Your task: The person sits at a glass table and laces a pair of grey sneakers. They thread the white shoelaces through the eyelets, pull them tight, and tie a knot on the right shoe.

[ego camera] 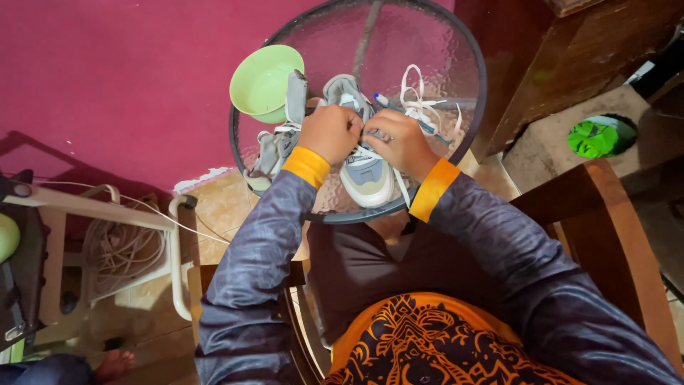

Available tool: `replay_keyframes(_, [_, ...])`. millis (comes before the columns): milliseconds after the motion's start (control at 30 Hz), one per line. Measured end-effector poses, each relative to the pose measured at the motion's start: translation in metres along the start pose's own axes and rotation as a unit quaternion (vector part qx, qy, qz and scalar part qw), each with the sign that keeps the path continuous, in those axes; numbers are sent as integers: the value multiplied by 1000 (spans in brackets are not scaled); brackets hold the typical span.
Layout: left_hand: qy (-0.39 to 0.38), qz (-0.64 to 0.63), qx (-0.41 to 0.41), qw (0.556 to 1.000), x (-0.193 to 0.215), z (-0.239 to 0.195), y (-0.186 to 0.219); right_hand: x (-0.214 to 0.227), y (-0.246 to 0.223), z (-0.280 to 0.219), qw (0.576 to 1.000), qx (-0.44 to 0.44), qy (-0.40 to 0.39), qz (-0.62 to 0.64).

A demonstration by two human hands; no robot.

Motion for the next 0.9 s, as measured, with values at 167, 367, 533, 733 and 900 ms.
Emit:
replay_keyframes(167, [-18,-17,23,999,10,-2,7,2,6,-5,997,-44,34,59])
replay_keyframes(367, [-8,-41,37,998,-1,6,-2,4,-1,-2,984,-125,53,116])
replay_keyframes(533, [-2,-48,46,998,6,-1,2,-1,5,-4,982,-162,31,88])
replay_keyframes(733, [9,-112,15,993,7,-16,-2,0,5,3,960,-274,-18,53])
replay_keyframes(900, [94,-215,-107,966,-9,-25,-30,-5,2,21,911,-385,26,145])
Point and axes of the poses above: each hand's wrist, its own z-axis towards the middle knuckle, its own x-axis out of the back of the hand, y = z × x, the point moved 3 cm from there along z, towards the middle knuckle, and after that the axes turned 4 degrees about y, right-handed, at the moved point
